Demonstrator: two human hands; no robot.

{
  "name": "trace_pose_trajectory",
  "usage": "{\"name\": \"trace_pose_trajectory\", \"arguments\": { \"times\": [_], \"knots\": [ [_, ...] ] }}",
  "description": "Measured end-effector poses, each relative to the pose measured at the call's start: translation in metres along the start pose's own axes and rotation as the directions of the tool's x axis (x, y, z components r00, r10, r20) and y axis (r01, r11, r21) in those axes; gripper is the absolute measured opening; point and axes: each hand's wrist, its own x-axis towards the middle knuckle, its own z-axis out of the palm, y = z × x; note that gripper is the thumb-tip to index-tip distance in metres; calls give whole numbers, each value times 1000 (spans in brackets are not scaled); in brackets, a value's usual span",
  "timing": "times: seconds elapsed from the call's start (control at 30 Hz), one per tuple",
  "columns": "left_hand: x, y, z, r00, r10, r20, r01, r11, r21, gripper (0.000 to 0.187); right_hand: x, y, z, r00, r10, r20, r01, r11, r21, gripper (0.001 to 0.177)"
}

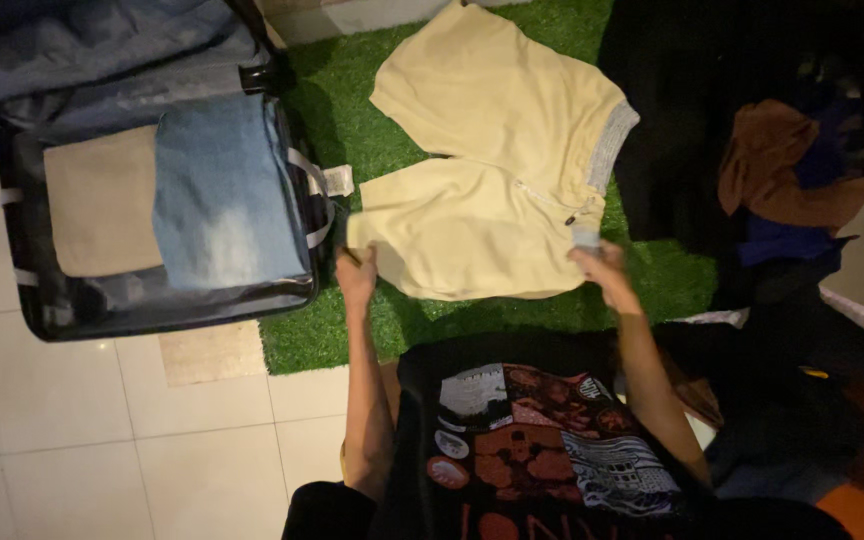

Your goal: The person folds a shirt and a pair of jeans, places them into a suitcase, then spreads out a pair of shorts and folds them.

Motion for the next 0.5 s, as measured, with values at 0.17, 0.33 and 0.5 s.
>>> {"name": "trace_pose_trajectory", "arguments": {
  "times": [0.17,0.33,0.5],
  "knots": [
    [-20,4,-20,967,-4,254,13,999,-33,53,-14,-15,-38,981,15,-194,22,982,187,38],
    [-49,-16,-21,993,30,112,-18,995,-100,41,-12,16,-38,999,2,-38,2,995,98,45],
    [-62,-19,-39,994,108,-2,-108,994,-34,41,-16,44,-22,998,55,23,-57,992,111,52]
  ]
}}
